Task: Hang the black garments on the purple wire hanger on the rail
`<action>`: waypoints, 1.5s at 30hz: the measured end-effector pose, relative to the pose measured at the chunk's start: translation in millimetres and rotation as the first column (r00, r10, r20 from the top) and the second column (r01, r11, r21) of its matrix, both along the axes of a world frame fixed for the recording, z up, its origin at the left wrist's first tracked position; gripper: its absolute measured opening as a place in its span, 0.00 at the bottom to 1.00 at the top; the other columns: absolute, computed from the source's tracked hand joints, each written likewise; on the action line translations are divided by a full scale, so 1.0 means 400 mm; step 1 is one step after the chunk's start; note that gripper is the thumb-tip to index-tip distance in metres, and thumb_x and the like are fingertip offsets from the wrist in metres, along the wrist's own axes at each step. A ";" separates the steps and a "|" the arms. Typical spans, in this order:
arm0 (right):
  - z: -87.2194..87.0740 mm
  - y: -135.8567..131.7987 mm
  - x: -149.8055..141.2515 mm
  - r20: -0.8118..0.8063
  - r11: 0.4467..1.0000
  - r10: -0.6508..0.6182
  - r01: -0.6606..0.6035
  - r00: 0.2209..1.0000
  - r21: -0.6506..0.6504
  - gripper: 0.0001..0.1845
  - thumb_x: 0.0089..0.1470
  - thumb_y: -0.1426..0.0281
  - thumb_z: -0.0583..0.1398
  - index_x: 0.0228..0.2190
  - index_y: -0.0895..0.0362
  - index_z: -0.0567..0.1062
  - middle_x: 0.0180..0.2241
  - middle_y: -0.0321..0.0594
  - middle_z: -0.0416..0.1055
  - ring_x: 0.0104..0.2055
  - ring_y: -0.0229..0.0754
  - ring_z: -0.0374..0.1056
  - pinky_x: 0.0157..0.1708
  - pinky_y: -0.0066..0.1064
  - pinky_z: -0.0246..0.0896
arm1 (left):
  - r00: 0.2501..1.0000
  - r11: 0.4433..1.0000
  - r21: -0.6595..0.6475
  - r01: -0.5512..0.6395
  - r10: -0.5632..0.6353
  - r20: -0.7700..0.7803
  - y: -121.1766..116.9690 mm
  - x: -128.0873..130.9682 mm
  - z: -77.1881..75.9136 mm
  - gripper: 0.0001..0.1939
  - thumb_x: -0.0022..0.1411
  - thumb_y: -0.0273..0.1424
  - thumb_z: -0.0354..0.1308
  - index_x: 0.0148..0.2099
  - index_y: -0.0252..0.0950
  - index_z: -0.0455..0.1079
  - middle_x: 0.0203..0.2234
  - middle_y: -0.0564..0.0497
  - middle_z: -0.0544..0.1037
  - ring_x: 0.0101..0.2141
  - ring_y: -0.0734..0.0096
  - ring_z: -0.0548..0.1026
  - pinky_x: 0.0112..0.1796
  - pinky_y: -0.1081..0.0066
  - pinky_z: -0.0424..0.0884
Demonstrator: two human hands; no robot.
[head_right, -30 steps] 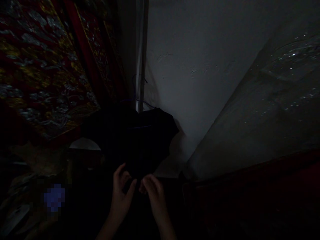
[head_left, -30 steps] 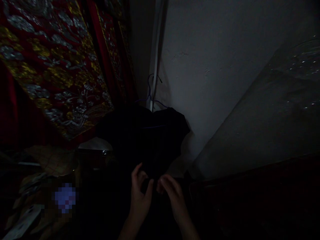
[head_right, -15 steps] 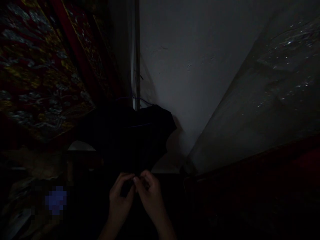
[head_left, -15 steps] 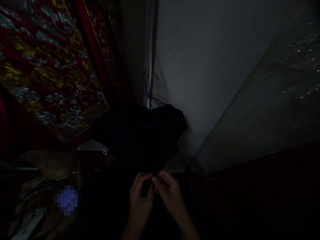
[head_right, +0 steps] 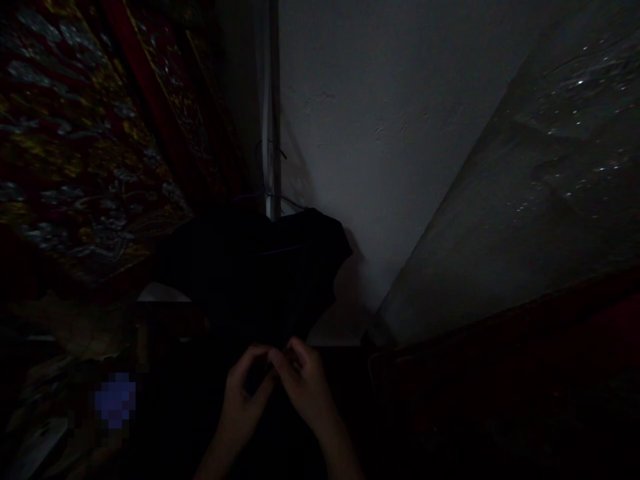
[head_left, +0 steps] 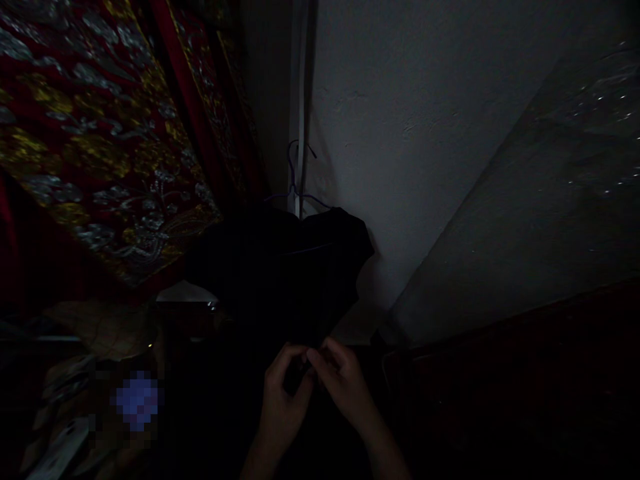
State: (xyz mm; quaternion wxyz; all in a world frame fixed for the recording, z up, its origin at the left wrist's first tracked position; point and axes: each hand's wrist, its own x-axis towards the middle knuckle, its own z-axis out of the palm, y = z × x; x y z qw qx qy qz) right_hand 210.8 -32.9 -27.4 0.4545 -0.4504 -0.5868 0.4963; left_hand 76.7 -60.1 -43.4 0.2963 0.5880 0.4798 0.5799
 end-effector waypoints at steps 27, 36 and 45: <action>0.408 0.304 -0.129 -0.326 0.981 0.074 -0.010 0.942 0.194 0.16 0.51 0.58 0.60 0.24 0.58 0.74 0.15 0.35 0.71 0.11 0.30 0.58 0.12 0.22 0.45 | 0.986 0.996 -0.055 -0.064 0.054 -0.160 0.096 -0.082 -0.076 0.06 0.61 0.29 0.60 0.31 0.36 0.73 0.28 0.51 0.78 0.32 0.64 0.77 0.36 0.68 0.72; 0.378 0.233 -0.106 -0.167 0.933 0.109 -0.043 0.980 0.357 0.19 0.59 0.56 0.58 0.24 0.56 0.72 0.14 0.32 0.68 0.14 0.32 0.61 0.15 0.22 0.51 | 0.928 0.842 0.538 -0.030 0.224 -0.297 0.236 -0.138 0.382 0.16 0.71 0.27 0.54 0.59 0.40 0.71 0.39 0.50 0.78 0.40 0.69 0.76 0.45 0.68 0.71; 0.351 0.283 -0.102 -0.130 0.939 0.019 0.027 0.991 0.344 0.19 0.59 0.59 0.56 0.21 0.56 0.71 0.12 0.31 0.64 0.13 0.32 0.59 0.15 0.23 0.47 | 0.806 0.752 0.659 0.005 0.387 -0.448 0.290 -0.126 0.501 0.08 0.69 0.29 0.55 0.41 0.35 0.76 0.35 0.50 0.80 0.39 0.66 0.77 0.43 0.67 0.69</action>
